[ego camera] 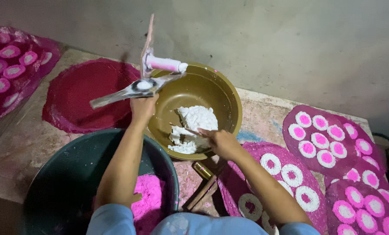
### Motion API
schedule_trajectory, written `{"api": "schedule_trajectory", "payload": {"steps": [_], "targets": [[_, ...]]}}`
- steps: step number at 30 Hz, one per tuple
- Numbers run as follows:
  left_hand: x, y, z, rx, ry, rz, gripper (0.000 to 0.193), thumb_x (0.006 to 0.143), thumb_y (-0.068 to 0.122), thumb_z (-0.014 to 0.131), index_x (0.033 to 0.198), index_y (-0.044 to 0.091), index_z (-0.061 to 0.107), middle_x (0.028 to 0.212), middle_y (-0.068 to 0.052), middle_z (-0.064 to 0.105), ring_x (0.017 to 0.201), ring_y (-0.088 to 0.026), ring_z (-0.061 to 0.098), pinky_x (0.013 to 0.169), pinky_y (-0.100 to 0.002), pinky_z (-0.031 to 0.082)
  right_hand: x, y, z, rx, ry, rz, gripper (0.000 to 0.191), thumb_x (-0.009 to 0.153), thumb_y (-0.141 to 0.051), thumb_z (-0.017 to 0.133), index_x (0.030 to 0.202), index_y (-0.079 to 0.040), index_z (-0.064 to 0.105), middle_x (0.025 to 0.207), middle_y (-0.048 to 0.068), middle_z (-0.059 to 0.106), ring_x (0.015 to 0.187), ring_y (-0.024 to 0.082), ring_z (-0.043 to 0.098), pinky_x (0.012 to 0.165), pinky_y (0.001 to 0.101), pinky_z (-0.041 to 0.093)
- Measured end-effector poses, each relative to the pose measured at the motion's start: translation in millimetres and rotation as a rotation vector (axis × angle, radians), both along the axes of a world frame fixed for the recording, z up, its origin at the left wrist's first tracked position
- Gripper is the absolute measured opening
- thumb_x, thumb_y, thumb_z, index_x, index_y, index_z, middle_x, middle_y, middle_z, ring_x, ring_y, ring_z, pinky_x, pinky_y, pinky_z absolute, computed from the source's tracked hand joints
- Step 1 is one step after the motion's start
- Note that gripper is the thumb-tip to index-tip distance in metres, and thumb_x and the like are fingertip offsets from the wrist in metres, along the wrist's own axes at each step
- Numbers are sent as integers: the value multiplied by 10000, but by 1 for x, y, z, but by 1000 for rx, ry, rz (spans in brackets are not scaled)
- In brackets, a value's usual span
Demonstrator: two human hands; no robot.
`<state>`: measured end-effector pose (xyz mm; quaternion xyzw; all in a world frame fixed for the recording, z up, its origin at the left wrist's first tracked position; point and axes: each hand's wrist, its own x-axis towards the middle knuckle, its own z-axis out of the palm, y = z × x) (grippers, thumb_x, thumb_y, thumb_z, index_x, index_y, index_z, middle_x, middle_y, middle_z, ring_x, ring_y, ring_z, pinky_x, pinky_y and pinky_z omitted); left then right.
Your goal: The person uses a hand-held wooden dough press to extrude white dough rings onto round pink trays, placing each ring beside the others and reloading the press with dough from a bowl between presses. At the end, the person lifts the lid off a steamer pot, releasing steam over a tray of the formed pink-and-white cakes.
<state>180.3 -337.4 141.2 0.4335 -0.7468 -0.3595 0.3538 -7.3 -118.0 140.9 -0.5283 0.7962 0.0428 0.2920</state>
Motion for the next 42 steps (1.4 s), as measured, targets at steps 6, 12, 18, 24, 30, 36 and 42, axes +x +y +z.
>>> {"api": "schedule_trajectory", "payload": {"steps": [6, 12, 18, 24, 30, 36, 42], "targets": [[-9, 89, -30, 1258, 749, -341, 315, 696, 148, 627, 963, -10, 680, 888, -91, 677, 776, -207, 649, 729, -333, 563, -3, 0, 38, -1209, -152, 205, 664, 1079, -280, 397, 1618, 75, 240, 1661, 335, 233, 1483, 472, 342, 1137, 588, 371], [-1, 210, -29, 1207, 833, -897, 466, 787, 71, 709, 1238, -15, 632, 1050, -92, 669, 888, -225, 644, 788, -360, 549, 17, 61, 61, -1356, -1398, -25, 824, 986, -540, 585, 1566, -32, 294, 1534, 241, 481, 1225, 298, 632, 957, 435, 583], [41, 242, 15, 122, 231, -680, 463, 795, 335, 797, 1163, 106, 636, 1034, -65, 704, 972, -224, 692, 876, -409, 572, 2, 149, 75, -1452, -859, 201, 611, 1067, -286, 614, 1573, -161, 297, 1398, 249, 577, 1096, 296, 670, 880, 398, 597], [49, 287, 88, 116, -332, -597, 388, 741, 408, 801, 1017, 181, 649, 926, -89, 741, 872, -311, 714, 767, -433, 541, 12, 205, 94, -1559, -221, 731, 703, 978, -234, 629, 1568, -348, 263, 1299, 252, 644, 1025, 394, 731, 867, 486, 645], [34, 317, 95, 15, -414, -792, 425, 772, 399, 783, 1074, 154, 610, 921, -112, 715, 882, -317, 705, 747, -437, 527, 29, 230, 102, -1467, -124, 782, 692, 909, -185, 613, 1522, -354, 343, 1198, 275, 672, 967, 531, 731, 785, 491, 651], [-7, 307, 81, 609, -28, -935, 417, 838, 300, 765, 1194, 130, 631, 1112, -113, 702, 1045, -253, 681, 908, -391, 517, 10, 248, 92, -1384, -304, 527, 906, 959, -351, 711, 1695, -281, 187, 1572, 257, 437, 1394, 369, 548, 1207, 520, 429], [-34, 305, 66, 192, -336, -822, 446, 862, 267, 759, 1281, 152, 656, 1271, -114, 708, 1180, -247, 674, 1040, -364, 519, -81, 303, 54, -308, -921, 124, 1124, 727, -752, 716, 1516, 9, 466, 1643, 200, 376, 1539, 274, 289, 1241, 427, 197]]}}
